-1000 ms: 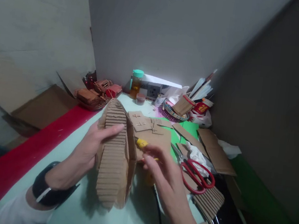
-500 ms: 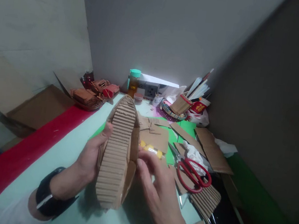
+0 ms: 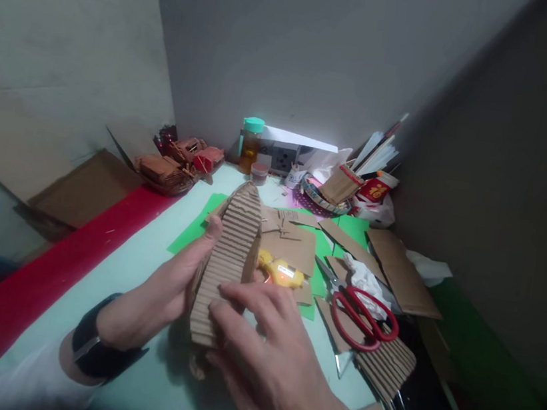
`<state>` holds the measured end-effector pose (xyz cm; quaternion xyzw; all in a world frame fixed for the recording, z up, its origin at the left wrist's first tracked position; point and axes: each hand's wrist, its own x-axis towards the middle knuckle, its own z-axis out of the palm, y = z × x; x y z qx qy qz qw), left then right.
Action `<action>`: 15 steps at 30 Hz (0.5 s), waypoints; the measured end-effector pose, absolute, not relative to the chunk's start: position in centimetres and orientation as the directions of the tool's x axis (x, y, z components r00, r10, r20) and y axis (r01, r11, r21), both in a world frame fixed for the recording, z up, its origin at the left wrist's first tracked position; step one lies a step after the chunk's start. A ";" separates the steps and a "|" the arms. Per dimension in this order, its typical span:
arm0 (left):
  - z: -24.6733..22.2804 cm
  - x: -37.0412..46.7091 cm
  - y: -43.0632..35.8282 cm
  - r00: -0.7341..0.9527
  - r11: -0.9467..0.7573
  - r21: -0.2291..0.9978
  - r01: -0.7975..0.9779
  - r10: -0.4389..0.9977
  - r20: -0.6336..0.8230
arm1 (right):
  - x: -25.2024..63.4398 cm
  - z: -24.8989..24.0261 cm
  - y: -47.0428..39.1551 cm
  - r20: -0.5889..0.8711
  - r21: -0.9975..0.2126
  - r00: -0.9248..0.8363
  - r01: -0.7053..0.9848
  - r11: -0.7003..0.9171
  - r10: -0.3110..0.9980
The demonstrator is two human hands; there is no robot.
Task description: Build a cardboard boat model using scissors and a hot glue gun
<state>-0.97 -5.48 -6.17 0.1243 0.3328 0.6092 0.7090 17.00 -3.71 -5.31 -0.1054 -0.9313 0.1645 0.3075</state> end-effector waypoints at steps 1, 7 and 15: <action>-6.0 -0.9 -5.6 0.049 0.237 0.579 -0.780 0.946 -0.321 | 17.1 -5.2 -3.6 0.554 -0.363 -0.778 0.095 0.927 0.296; -5.9 -1.0 -5.7 0.066 0.248 0.575 -0.780 0.946 -0.318 | 17.6 -4.9 -3.2 0.590 -0.290 -0.780 0.034 0.956 0.207; -6.0 -1.0 -5.5 0.046 0.256 0.579 -0.774 0.935 -0.352 | 16.4 -6.1 -3.4 0.679 -0.120 -0.727 0.031 0.992 0.105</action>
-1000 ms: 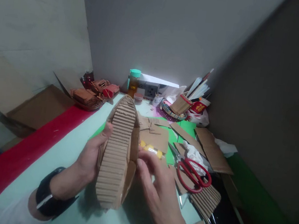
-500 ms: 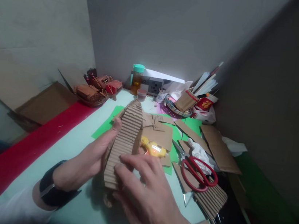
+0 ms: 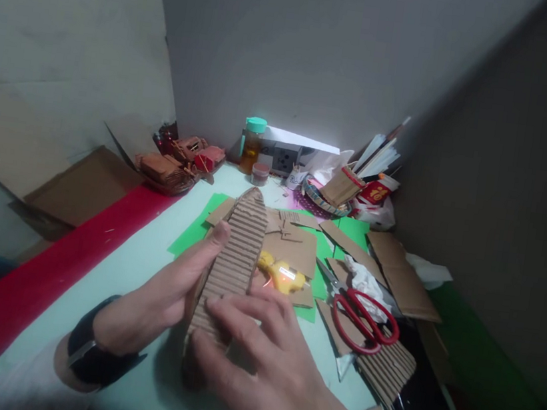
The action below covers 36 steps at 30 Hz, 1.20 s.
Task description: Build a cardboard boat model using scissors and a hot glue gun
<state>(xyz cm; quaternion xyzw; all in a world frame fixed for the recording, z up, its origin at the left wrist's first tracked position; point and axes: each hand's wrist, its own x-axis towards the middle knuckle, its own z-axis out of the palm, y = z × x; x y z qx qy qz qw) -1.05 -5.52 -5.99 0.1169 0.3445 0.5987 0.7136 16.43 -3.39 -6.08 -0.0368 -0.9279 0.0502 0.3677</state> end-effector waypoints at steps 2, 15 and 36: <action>-5.8 -0.8 -5.6 0.061 0.265 0.570 -0.777 0.934 -0.351 | 16.4 -6.0 -3.5 0.712 -0.143 -0.691 0.024 0.989 0.120; -5.3 -0.7 -5.4 0.089 0.321 0.552 -0.770 0.910 -0.405 | 16.7 -6.9 -4.1 0.778 -0.201 -0.602 0.032 0.979 0.180; -4.6 -0.8 -5.1 0.010 0.350 0.565 -0.747 0.856 -0.517 | 16.6 -6.9 -3.7 0.603 -0.077 -0.793 0.054 0.996 0.090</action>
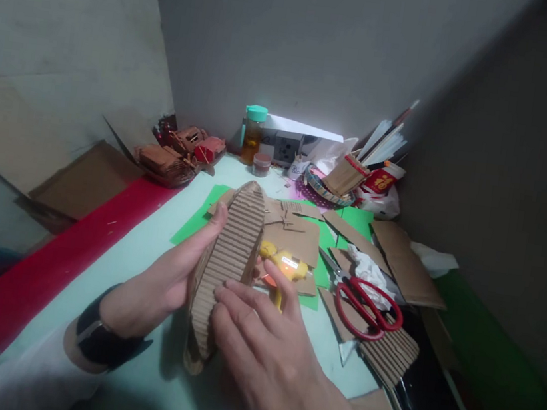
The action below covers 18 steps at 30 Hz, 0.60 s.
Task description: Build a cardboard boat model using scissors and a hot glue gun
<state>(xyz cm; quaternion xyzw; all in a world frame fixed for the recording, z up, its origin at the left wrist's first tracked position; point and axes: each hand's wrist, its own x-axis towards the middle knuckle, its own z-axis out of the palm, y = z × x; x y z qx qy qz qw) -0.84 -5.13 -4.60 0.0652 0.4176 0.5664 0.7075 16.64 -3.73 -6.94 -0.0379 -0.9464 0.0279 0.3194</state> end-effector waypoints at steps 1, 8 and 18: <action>-4.6 -0.9 -5.1 0.017 0.356 0.562 -0.746 0.854 -0.519 | 16.6 -7.0 -3.7 0.597 -0.082 -0.797 0.056 0.995 0.094; -4.7 -1.1 -4.8 -0.002 0.345 0.572 -0.744 0.856 -0.518 | 16.3 -7.9 -3.9 0.631 -0.043 -0.773 0.057 0.997 0.072; -4.2 -0.7 -5.3 -0.059 0.309 0.579 -0.754 0.847 -0.529 | 16.0 -7.4 -4.4 0.600 -0.015 -0.796 0.082 0.997 0.075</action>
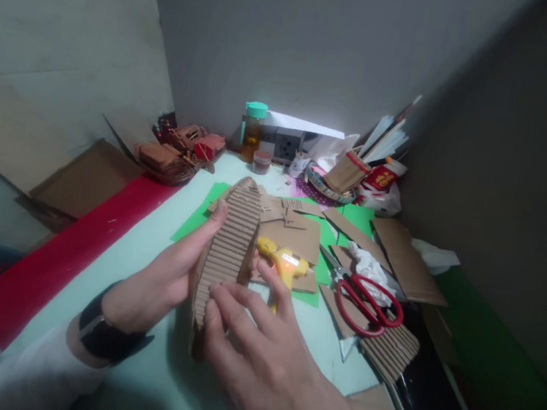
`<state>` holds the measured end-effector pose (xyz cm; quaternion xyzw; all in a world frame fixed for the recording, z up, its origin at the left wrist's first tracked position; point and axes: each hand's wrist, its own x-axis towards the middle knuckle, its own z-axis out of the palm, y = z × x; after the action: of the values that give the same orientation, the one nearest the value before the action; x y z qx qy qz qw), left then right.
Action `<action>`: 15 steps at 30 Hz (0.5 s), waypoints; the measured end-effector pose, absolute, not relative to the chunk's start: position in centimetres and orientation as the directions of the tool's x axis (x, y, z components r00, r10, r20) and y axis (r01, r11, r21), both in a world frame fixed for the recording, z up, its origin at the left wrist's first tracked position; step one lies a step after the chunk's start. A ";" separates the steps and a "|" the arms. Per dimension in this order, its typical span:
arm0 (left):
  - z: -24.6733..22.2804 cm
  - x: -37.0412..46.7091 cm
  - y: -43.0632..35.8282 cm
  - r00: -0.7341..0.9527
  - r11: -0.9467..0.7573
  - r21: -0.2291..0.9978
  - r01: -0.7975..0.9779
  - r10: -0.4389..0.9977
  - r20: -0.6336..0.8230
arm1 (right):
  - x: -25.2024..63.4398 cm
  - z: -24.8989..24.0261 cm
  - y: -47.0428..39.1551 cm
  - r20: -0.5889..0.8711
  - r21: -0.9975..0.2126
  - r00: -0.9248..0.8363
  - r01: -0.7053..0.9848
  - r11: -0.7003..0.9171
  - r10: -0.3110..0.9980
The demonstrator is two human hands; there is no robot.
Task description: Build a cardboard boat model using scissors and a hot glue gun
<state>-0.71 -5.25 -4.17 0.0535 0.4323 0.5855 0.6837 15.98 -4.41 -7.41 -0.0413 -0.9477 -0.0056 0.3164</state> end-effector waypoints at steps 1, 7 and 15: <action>-4.1 -0.6 -5.3 -0.057 0.311 0.576 -0.756 0.846 -0.531 | 16.0 -7.4 -4.5 0.591 -0.018 -0.802 0.088 0.996 0.082; -4.3 -0.4 -5.0 -0.083 0.310 0.578 -0.755 0.829 -0.553 | 15.7 -8.3 -4.2 0.630 0.046 -0.775 0.095 0.994 0.045; -5.0 -0.6 -5.1 -0.085 0.257 0.592 -0.763 0.869 -0.487 | 13.8 -9.1 -3.2 0.902 0.075 -0.432 0.126 0.989 -0.013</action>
<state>-0.58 -5.05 -5.05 0.0632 0.4185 0.6061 0.6734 13.80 -3.17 -9.12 -0.0334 -0.8438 -0.0655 0.5316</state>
